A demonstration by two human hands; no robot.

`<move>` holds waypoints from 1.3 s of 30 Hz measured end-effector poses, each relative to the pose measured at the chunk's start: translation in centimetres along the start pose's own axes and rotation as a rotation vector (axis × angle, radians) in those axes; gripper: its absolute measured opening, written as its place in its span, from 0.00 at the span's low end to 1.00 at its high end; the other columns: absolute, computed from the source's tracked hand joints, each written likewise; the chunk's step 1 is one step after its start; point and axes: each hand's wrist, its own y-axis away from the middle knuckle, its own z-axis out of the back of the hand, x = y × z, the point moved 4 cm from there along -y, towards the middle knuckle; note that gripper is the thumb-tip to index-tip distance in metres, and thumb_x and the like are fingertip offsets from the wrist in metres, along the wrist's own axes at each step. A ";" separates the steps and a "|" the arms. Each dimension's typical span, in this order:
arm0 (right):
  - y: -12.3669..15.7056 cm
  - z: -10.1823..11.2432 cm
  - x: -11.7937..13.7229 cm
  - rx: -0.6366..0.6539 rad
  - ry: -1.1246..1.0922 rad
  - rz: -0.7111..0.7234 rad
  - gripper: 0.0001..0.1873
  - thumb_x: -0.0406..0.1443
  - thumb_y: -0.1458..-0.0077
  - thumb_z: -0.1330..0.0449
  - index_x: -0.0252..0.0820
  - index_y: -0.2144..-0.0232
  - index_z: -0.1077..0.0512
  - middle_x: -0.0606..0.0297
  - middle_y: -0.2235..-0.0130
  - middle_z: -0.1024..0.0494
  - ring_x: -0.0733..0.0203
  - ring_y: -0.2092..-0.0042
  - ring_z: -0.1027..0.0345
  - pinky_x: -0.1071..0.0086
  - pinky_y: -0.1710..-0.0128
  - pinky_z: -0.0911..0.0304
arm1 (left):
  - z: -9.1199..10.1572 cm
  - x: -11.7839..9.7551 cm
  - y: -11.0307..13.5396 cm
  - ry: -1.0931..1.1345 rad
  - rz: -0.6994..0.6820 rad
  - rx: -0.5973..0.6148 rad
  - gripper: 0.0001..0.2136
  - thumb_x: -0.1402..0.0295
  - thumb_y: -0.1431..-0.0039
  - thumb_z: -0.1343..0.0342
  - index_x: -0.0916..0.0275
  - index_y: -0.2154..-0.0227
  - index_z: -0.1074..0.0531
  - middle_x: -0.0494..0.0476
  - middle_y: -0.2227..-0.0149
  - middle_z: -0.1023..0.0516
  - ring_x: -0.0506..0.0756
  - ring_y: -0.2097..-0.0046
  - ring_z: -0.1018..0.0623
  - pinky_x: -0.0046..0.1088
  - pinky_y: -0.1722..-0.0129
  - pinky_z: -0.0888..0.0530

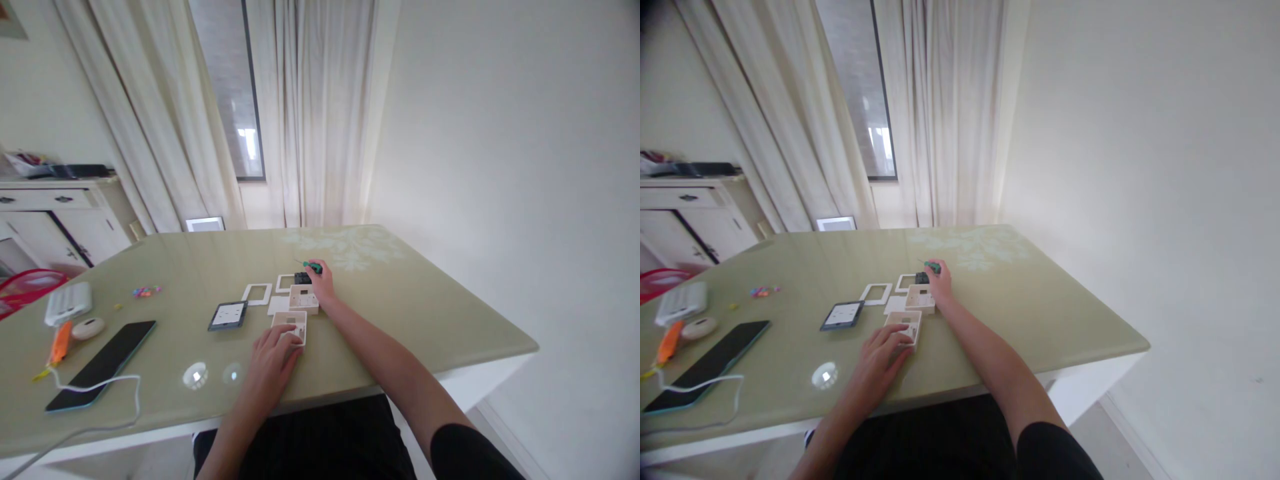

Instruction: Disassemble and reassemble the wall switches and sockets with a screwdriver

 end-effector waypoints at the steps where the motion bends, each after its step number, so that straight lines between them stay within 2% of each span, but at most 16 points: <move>1: 0.0 -0.5 0.1 -0.001 -0.009 0.002 0.19 0.44 0.28 0.34 0.41 0.41 0.24 0.55 0.41 0.21 0.50 0.45 0.22 0.50 0.45 0.22 | 0.1 -0.2 0.0 -0.002 0.000 0.004 0.06 0.71 0.27 0.41 0.53 0.55 0.21 0.58 0.41 0.17 0.66 0.40 0.19 0.51 0.42 0.23; 5: -0.1 -0.1 0.7 -0.025 -0.040 0.000 0.19 0.44 0.28 0.34 0.41 0.41 0.24 0.55 0.41 0.21 0.50 0.45 0.22 0.50 0.45 0.22 | -0.4 -1.9 0.2 -0.004 -0.016 0.039 0.06 0.70 0.26 0.41 0.52 0.54 0.21 0.57 0.41 0.17 0.66 0.40 0.19 0.52 0.42 0.22; 8: -0.3 2.4 1.3 -0.056 -0.060 -0.011 0.19 0.44 0.28 0.34 0.41 0.41 0.24 0.55 0.41 0.21 0.50 0.45 0.22 0.50 0.45 0.22 | -0.6 -2.9 0.1 0.007 -0.043 0.079 0.06 0.67 0.26 0.40 0.50 0.52 0.21 0.53 0.39 0.18 0.63 0.38 0.19 0.47 0.40 0.22; 10: -0.2 4.8 1.6 -0.075 -0.079 -0.019 0.19 0.44 0.28 0.33 0.41 0.42 0.24 0.55 0.41 0.20 0.50 0.45 0.21 0.51 0.45 0.22 | 0.2 -2.0 -0.3 0.005 -0.036 0.093 0.09 0.63 0.26 0.40 0.49 0.47 0.22 0.53 0.36 0.19 0.61 0.35 0.21 0.43 0.35 0.24; 12: 0.0 7.3 1.7 -0.098 -0.108 -0.035 0.19 0.43 0.29 0.33 0.41 0.42 0.24 0.55 0.42 0.20 0.50 0.46 0.21 0.51 0.46 0.21 | 2.1 0.9 -1.1 -0.023 0.026 0.079 0.15 0.60 0.24 0.45 0.51 0.40 0.24 0.57 0.33 0.22 0.62 0.32 0.24 0.45 0.30 0.28; 14: 0.2 9.4 1.6 -0.132 -0.147 -0.068 0.19 0.44 0.28 0.33 0.41 0.41 0.24 0.55 0.42 0.20 0.50 0.46 0.21 0.51 0.46 0.21 | 4.6 5.3 -2.1 -0.079 0.126 0.057 0.22 0.56 0.27 0.45 0.57 0.34 0.28 0.66 0.29 0.27 0.68 0.28 0.28 0.53 0.28 0.33; 16: 0.3 10.7 1.4 -0.165 -0.188 -0.107 0.20 0.44 0.28 0.33 0.40 0.41 0.25 0.55 0.42 0.20 0.50 0.46 0.21 0.51 0.47 0.21 | 6.8 9.8 -3.1 -0.134 0.211 0.090 0.31 0.54 0.34 0.40 0.57 0.30 0.32 0.69 0.25 0.33 0.75 0.26 0.33 0.62 0.28 0.35; 18: 0.2 11.2 1.4 -0.188 -0.226 -0.138 0.20 0.44 0.28 0.33 0.40 0.40 0.25 0.55 0.42 0.20 0.51 0.47 0.21 0.52 0.47 0.21 | 8.3 13.4 -3.9 -0.175 0.275 0.158 0.38 0.51 0.43 0.35 0.58 0.31 0.30 0.72 0.27 0.29 0.80 0.27 0.32 0.65 0.31 0.34; 19: 0.1 11.2 1.4 -0.194 -0.243 -0.149 0.20 0.44 0.28 0.33 0.40 0.40 0.25 0.55 0.42 0.20 0.51 0.47 0.21 0.52 0.47 0.21 | 8.6 14.6 -4.3 -0.184 0.289 0.203 0.40 0.50 0.46 0.34 0.60 0.32 0.28 0.73 0.31 0.24 0.81 0.29 0.29 0.64 0.32 0.32; 21: 0.1 11.0 1.6 -0.199 -0.271 -0.164 0.20 0.43 0.28 0.33 0.40 0.41 0.25 0.55 0.42 0.20 0.51 0.47 0.21 0.52 0.48 0.21 | 8.6 15.8 -4.6 -0.180 0.277 0.287 0.39 0.47 0.47 0.36 0.61 0.35 0.25 0.71 0.36 0.19 0.76 0.34 0.22 0.55 0.32 0.29; 24: 0.4 10.6 1.8 -0.197 -0.298 -0.189 0.19 0.43 0.28 0.33 0.40 0.42 0.25 0.56 0.43 0.20 0.52 0.48 0.20 0.53 0.48 0.20 | 7.7 15.6 -4.3 -0.184 0.253 0.344 0.41 0.42 0.46 0.38 0.64 0.34 0.26 0.71 0.35 0.20 0.72 0.35 0.21 0.46 0.31 0.29; 27: 0.7 10.3 2.0 -0.190 -0.310 -0.215 0.18 0.43 0.28 0.33 0.40 0.42 0.24 0.56 0.45 0.19 0.53 0.49 0.20 0.55 0.50 0.20 | 6.5 14.6 -3.3 -0.228 0.290 0.324 0.47 0.37 0.43 0.41 0.67 0.30 0.31 0.77 0.32 0.24 0.77 0.33 0.24 0.55 0.30 0.33; 29: 0.9 10.2 2.0 -0.186 -0.311 -0.230 0.18 0.43 0.28 0.33 0.40 0.42 0.24 0.57 0.45 0.19 0.53 0.50 0.20 0.55 0.50 0.20 | 5.8 13.9 -2.6 -0.252 0.320 0.296 0.44 0.37 0.35 0.48 0.66 0.28 0.33 0.79 0.30 0.27 0.79 0.31 0.27 0.62 0.31 0.34; 31: 0.9 10.2 2.1 -0.184 -0.310 -0.242 0.19 0.43 0.28 0.33 0.40 0.42 0.25 0.56 0.44 0.19 0.53 0.49 0.20 0.55 0.50 0.20 | 5.3 13.1 -2.0 -0.253 0.320 0.277 0.38 0.41 0.29 0.55 0.62 0.27 0.34 0.77 0.27 0.31 0.78 0.28 0.30 0.63 0.31 0.34; 34: 0.9 10.3 2.1 -0.187 -0.310 -0.253 0.19 0.43 0.28 0.33 0.40 0.41 0.25 0.56 0.44 0.20 0.52 0.49 0.20 0.54 0.50 0.20 | 5.0 12.2 -1.7 -0.237 0.294 0.263 0.35 0.44 0.29 0.52 0.57 0.27 0.33 0.72 0.24 0.35 0.77 0.26 0.33 0.61 0.30 0.35; 39: 0.8 10.5 2.3 -0.197 -0.321 -0.259 0.19 0.43 0.28 0.33 0.40 0.41 0.25 0.57 0.45 0.20 0.54 0.51 0.20 0.56 0.51 0.20 | 6.0 12.0 -2.2 -0.210 0.292 0.207 0.37 0.46 0.34 0.48 0.68 0.31 0.31 0.79 0.34 0.24 0.77 0.34 0.23 0.59 0.31 0.32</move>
